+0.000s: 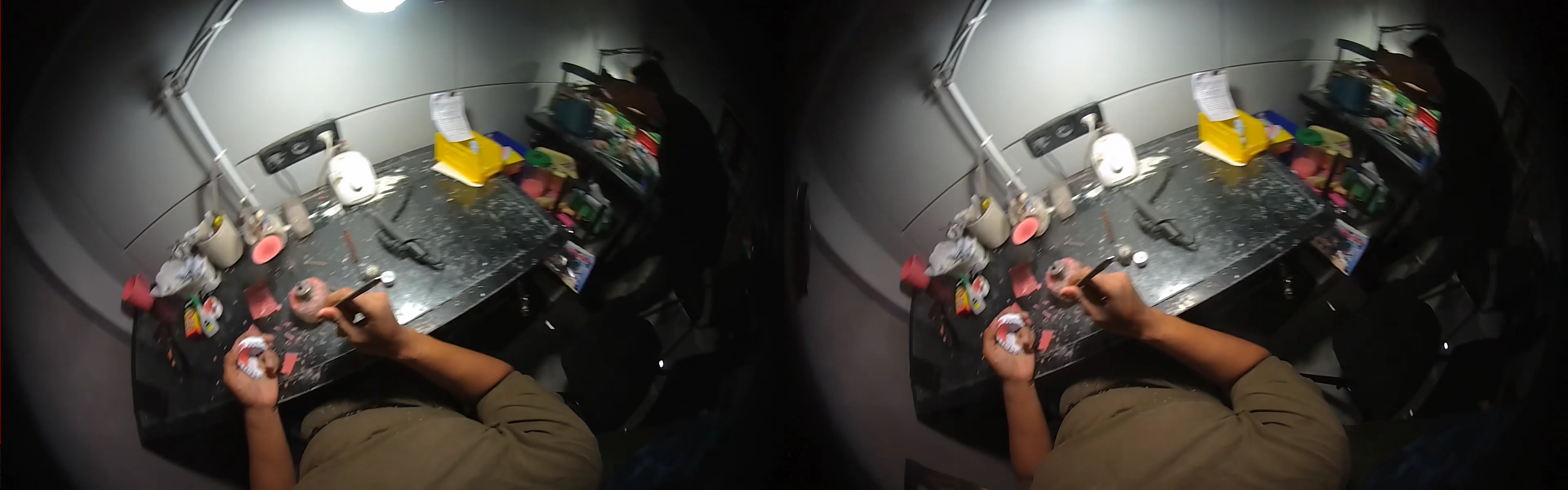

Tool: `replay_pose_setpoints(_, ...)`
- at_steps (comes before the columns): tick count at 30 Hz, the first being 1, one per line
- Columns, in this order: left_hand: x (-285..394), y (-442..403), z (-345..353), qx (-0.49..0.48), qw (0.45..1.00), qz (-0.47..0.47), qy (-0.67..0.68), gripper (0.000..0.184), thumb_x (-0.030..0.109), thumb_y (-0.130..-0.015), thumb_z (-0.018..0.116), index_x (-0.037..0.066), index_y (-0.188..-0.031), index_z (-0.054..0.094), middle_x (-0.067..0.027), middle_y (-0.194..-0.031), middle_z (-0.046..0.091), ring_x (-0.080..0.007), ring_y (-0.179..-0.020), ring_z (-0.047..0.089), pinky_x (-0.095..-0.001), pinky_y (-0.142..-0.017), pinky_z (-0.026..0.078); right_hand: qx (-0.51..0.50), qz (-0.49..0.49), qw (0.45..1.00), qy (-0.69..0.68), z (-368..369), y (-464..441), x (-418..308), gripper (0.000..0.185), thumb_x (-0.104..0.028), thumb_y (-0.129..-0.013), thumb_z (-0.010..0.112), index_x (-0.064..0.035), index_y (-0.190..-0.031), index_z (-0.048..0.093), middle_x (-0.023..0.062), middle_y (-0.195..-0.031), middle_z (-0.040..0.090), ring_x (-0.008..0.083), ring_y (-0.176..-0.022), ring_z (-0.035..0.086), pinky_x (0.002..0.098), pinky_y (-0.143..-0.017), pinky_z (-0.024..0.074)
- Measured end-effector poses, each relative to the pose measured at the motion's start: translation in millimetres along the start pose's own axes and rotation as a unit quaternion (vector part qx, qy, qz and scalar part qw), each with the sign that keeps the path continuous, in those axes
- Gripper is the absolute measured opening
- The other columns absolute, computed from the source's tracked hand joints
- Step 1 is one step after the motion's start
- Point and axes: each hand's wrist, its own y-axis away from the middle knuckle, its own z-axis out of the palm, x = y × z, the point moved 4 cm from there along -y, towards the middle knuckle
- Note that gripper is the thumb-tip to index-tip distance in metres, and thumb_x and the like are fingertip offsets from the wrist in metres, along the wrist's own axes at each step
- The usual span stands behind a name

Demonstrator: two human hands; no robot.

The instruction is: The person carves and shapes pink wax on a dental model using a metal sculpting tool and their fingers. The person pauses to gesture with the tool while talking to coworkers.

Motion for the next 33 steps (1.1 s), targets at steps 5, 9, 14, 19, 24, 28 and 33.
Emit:
replay_pose_setpoints(5, 4, 16, 35, -0.135, 0.962, 0.087, -0.222, 0.042, 0.027, -0.101, 0.046, -0.010, -0.114, 0.061, -0.0203, -0.096, 0.070, -0.0124, -0.056, 0.055, -0.0242, -0.049, 0.043, -0.024, 0.047, 0.997, -0.047, -13, 7, -4, 0.007, -0.006, -0.101, 0.061, 0.0010, -0.100, 0.062, 0.0082, -0.077, 0.067, 0.0120, -0.055, 0.064, 0.0261, -0.048, 0.0511)
replay_pose_setpoints(9, 20, 36, 58, -0.095, 0.972, -0.004, -0.215, 0.051, 0.033, -0.103, 0.036, -0.011, -0.120, 0.057, -0.0283, -0.097, 0.068, -0.0182, -0.058, 0.057, -0.0270, -0.054, 0.045, 0.005, 0.133, 0.975, -0.180, -13, 9, -19, 0.020, -0.012, -0.103, 0.060, 0.0063, -0.097, 0.057, 0.0104, -0.070, 0.063, 0.0150, -0.052, 0.063, 0.0243, -0.046, 0.0479)
replay_pose_setpoints(14, 24, 47, 69, -0.110, 0.965, 0.028, -0.237, 0.053, 0.043, -0.108, 0.035, -0.002, -0.120, 0.061, -0.0155, -0.100, 0.070, -0.0098, -0.063, 0.055, -0.0232, -0.057, 0.042, -0.057, 0.127, 0.979, -0.152, 0, 10, -45, 0.029, -0.021, -0.104, 0.060, 0.0060, -0.095, 0.057, 0.0136, -0.069, 0.061, 0.0214, -0.053, 0.067, 0.0303, -0.049, 0.0554)
replay_pose_setpoints(19, 26, 51, 73, -0.095, 0.941, 0.049, -0.320, 0.057, 0.044, -0.107, 0.034, -0.005, -0.121, 0.060, -0.0189, -0.103, 0.069, -0.0133, -0.068, 0.057, -0.0258, -0.061, 0.045, -0.035, 0.157, 0.967, -0.198, 1, 8, -53, 0.026, -0.017, -0.103, 0.061, 0.0053, -0.091, 0.057, 0.0170, -0.069, 0.065, 0.0212, -0.055, 0.067, 0.0320, -0.052, 0.0570)
replay_pose_setpoints(24, 30, 53, 74, -0.093, 0.916, 0.105, -0.375, 0.056, 0.043, -0.106, 0.036, -0.006, -0.120, 0.060, -0.0206, -0.103, 0.070, -0.0153, -0.069, 0.058, -0.0279, -0.064, 0.046, -0.084, 0.253, 0.956, -0.122, -22, -5, -45, 0.030, -0.014, -0.101, 0.061, 0.0023, -0.076, 0.059, 0.0082, -0.060, 0.062, 0.0120, -0.050, 0.059, 0.0240, -0.047, 0.0446)
replay_pose_setpoints(28, 28, 47, 68, -0.076, 0.936, 0.096, -0.331, 0.056, 0.038, -0.104, 0.035, -0.011, -0.116, 0.060, -0.0252, -0.099, 0.070, -0.0177, -0.067, 0.059, -0.0292, -0.063, 0.047, -0.279, 0.286, 0.913, 0.086, -19, -11, -35, 0.029, -0.012, -0.092, 0.071, 0.0000, -0.067, 0.060, 0.0082, -0.048, 0.050, 0.0140, -0.039, 0.049, 0.0333, -0.043, 0.0344)
replay_pose_setpoints(33, 15, 31, 44, -0.067, 0.978, 0.045, -0.192, 0.049, 0.032, -0.099, 0.038, -0.009, -0.114, 0.062, -0.0258, -0.094, 0.070, -0.0182, -0.057, 0.057, -0.0280, -0.055, 0.047, -0.415, 0.245, 0.844, 0.236, -5, -5, -27, 0.032, -0.028, -0.092, 0.070, -0.0027, -0.074, 0.064, 0.0172, -0.059, 0.061, 0.0399, -0.055, 0.060, 0.0458, -0.056, 0.0485)
